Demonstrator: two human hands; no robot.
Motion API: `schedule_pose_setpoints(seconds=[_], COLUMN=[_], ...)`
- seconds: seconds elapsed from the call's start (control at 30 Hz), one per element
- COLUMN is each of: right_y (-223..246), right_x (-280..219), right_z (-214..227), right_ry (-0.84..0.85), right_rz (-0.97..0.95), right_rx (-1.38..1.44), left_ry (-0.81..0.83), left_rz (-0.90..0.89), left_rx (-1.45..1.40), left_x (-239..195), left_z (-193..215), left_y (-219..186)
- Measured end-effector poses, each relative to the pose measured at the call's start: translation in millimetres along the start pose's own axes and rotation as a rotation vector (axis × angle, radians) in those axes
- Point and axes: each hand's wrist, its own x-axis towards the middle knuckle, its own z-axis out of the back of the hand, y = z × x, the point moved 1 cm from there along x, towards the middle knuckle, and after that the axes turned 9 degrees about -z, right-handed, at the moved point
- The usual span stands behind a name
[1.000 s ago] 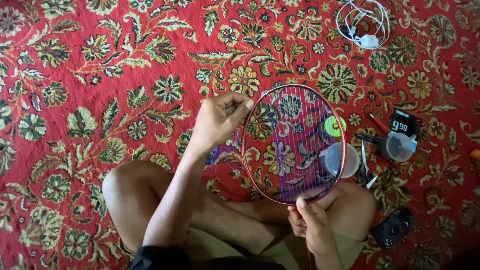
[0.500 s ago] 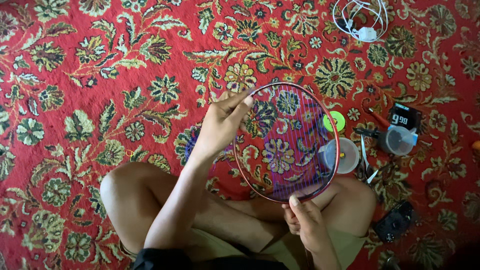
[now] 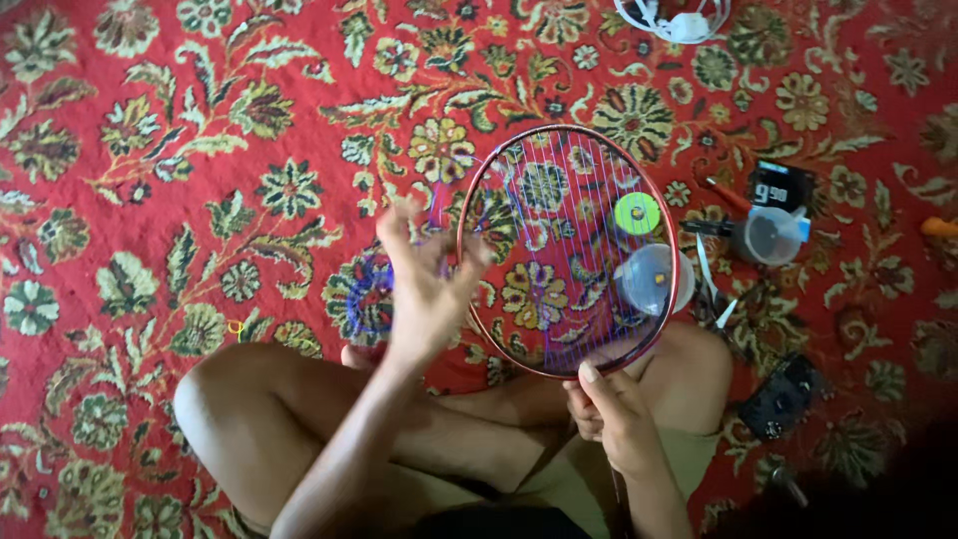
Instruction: The person sits on a red carpet and strings a red badminton racket using a purple string. They thread the string through the grommets, pull it tight, and weave it across the frame. Tools and a spool of string are visible on the floor nearby.
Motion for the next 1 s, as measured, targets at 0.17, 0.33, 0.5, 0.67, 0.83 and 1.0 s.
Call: schedule_pose_setpoints(seconds=[0.17, 0.33, 0.5, 0.67, 0.83, 1.0], right_y=[27, 25, 31, 28, 25, 22], right_x=[-7, -2, -5, -2, -2, -4], right_z=[-11, -8, -14, -16, -19, -16], right_ry=[-0.007, -0.02, -0.024, 0.048, 0.085, 0.063], right_rz=[0.014, 0.052, 0.084, 0.006, 0.007, -0.02], right_rx=[-0.056, -0.049, -0.074, -0.046, -0.047, -0.04], left_ry=[0.08, 0.029, -0.07, -0.04, 0.103, 0.195], left_rz=[0.109, 0.078, 0.14, 0.483, 0.488, 0.453], left_rx=[0.135, 0.074, -0.164, -0.428, -0.371, -0.35], left_x=[-42, -53, -64, -63, -78, -71], left_z=[-22, -38, -43, -38, -29, -20], left_y=[15, 5, 18, 9, 29, 14])
